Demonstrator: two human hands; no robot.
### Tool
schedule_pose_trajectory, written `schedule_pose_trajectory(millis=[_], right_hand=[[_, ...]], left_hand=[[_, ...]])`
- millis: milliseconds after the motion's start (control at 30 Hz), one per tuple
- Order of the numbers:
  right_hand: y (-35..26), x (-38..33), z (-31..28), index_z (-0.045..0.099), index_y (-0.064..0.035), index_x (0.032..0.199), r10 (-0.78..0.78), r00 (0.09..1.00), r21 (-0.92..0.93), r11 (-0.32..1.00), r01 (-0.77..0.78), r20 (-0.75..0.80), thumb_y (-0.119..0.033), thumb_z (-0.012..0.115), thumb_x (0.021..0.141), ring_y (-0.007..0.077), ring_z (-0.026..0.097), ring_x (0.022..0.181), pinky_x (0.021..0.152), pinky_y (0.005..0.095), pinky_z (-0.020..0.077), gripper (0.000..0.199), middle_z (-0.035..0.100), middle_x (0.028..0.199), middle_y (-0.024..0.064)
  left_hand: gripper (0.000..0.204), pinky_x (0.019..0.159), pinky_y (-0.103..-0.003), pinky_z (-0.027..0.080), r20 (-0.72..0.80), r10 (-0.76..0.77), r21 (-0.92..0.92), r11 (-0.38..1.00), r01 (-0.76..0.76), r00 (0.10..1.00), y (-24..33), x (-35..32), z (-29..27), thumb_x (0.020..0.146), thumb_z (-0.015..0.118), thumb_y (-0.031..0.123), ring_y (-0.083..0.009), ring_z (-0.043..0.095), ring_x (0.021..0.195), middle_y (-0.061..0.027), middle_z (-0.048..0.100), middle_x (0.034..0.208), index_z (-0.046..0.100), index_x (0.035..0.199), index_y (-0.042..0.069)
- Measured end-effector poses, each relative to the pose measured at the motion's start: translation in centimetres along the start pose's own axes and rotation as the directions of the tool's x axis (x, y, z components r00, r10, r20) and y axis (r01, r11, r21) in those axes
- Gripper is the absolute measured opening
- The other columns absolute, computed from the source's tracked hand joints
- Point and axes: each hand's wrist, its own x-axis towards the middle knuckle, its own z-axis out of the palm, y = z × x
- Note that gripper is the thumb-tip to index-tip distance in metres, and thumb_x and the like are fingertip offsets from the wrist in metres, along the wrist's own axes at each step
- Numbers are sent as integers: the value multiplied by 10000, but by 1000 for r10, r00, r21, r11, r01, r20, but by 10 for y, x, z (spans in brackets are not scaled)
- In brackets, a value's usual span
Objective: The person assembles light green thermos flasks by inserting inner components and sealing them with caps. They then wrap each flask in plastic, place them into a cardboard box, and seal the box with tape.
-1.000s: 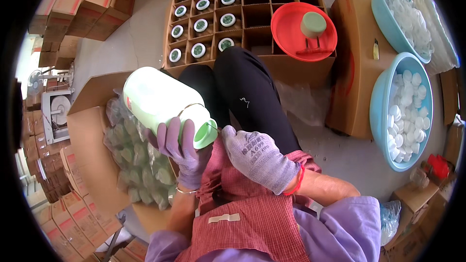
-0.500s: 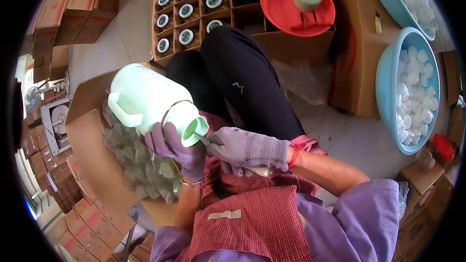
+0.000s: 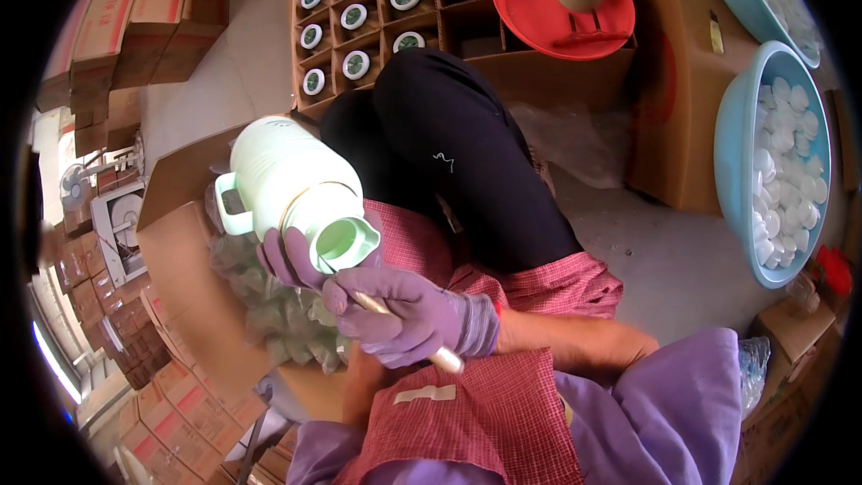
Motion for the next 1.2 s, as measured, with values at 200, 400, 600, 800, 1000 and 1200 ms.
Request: schedule_pose_trajectory(millis=[200, 400, 600, 800, 1000, 1200], right_hand=[[0, 1, 56, 522, -26, 1086, -246, 815, -511, 857, -71, -525, -262, 391, 1047, 112, 421, 372, 317, 243, 388, 272, 562, 707, 68], [5, 27, 86, 537, -50, 1029, -439, 639, -775, 389, -499, -632, -230, 423, 1014, 154, 562, 433, 374, 279, 456, 214, 607, 667, 68], [-7, 4, 59, 503, 0, 948, -468, 884, -353, -827, -438, 0, -188, 502, 977, 335, 583, 482, 503, 418, 489, 190, 592, 629, 169], [-7, 10, 96, 516, 16, 984, -544, 837, -190, -829, -525, 63, -122, 543, 935, 384, 605, 604, 544, 479, 463, 148, 574, 618, 194], [-11, 13, 144, 553, -5, 935, -862, 444, -544, -257, -799, -244, -188, 498, 987, 188, 601, 454, 454, 334, 483, 198, 586, 602, 106], [0, 23, 84, 517, 10, 902, -493, 865, -300, -842, -448, 95, -133, 538, 937, 390, 588, 585, 530, 474, 463, 148, 557, 627, 212]], left_hand=[[482, 1039, -594, 387, 17, -69, -16, 997, 70, 997, -5, 7, -4, 1017, 420, 429, -371, 461, 1234, -182, 461, 1317, 471, 1304, 45], [448, 1040, -595, 380, 36, 58, 9, 998, -58, 998, -18, 0, -3, 1003, 477, 411, -371, 471, 1217, -155, 470, 1303, 453, 1293, 70], [516, 1042, -582, 364, 44, -42, -73, 996, 45, 998, -10, 10, 0, 859, 732, 304, -395, 414, 1226, -147, 442, 1324, 466, 1264, 127], [722, 1074, -558, 342, 107, -80, -141, 985, 95, 991, -19, 33, -5, 733, 839, 281, -408, 383, 1260, -149, 426, 1347, 454, 1304, 64], [758, 1082, -584, 314, 141, -135, -137, 978, 155, 981, -28, 33, -7, 681, 847, 258, -399, 374, 1268, -143, 427, 1345, 463, 1307, 73], [654, 1066, -582, 337, 56, -92, -111, 989, 98, 994, -18, 37, -1, 784, 779, 333, -382, 403, 1246, -150, 442, 1327, 463, 1297, 80]])
